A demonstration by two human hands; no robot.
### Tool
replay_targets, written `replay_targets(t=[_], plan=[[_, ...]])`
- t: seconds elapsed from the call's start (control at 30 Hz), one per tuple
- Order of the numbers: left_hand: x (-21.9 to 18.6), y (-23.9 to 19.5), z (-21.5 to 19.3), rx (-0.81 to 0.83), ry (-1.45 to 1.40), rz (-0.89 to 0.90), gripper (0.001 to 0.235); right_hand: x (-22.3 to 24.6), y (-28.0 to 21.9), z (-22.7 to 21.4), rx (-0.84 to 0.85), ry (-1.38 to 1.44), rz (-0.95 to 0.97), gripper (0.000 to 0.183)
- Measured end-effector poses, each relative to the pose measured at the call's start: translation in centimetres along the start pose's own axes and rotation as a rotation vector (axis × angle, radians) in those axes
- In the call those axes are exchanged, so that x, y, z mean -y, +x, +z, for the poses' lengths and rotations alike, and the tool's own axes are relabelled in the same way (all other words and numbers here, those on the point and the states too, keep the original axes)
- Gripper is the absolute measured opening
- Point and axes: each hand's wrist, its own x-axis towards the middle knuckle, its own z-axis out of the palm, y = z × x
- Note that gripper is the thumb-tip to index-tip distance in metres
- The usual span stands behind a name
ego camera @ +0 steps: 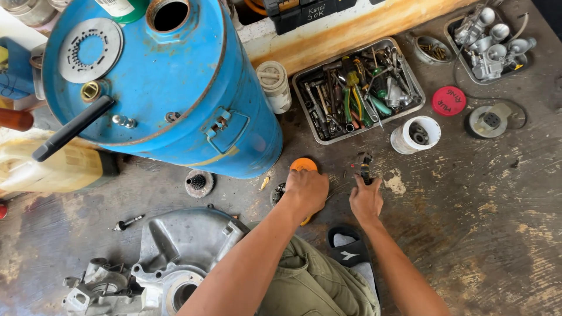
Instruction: Repairing a motorcycle engine casing by prying components with a screwdriver and using a hammer
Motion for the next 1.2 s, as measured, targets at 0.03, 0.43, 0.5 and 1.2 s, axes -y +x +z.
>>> replay_targets(t=[0.03,0.43,0.5,1.2], plan=[[0.0,0.0,0.1,-0.004,-0.001,0.000,0.021,-0.5,0.1,0.5,-0.002,-0.002,-0.002,0.037],[-0.7,0.5,-1.6,0.002,-0.077,0.018,0.040,-2.7,0.0,3.4,0.202,-0.082,0.028,0.044],[-0.8,0.9,-1.4,0.012,-0.103,0.017,0.049,-3.0,-0.1,3.6,0.208,-0.067,0.012,0.048],[0.6,-1.8,-1.6,-0.161,-0.029,-0.082,0.036,2.8,-2.2,-4.3,0.110,0.508,0.089,0.054]])
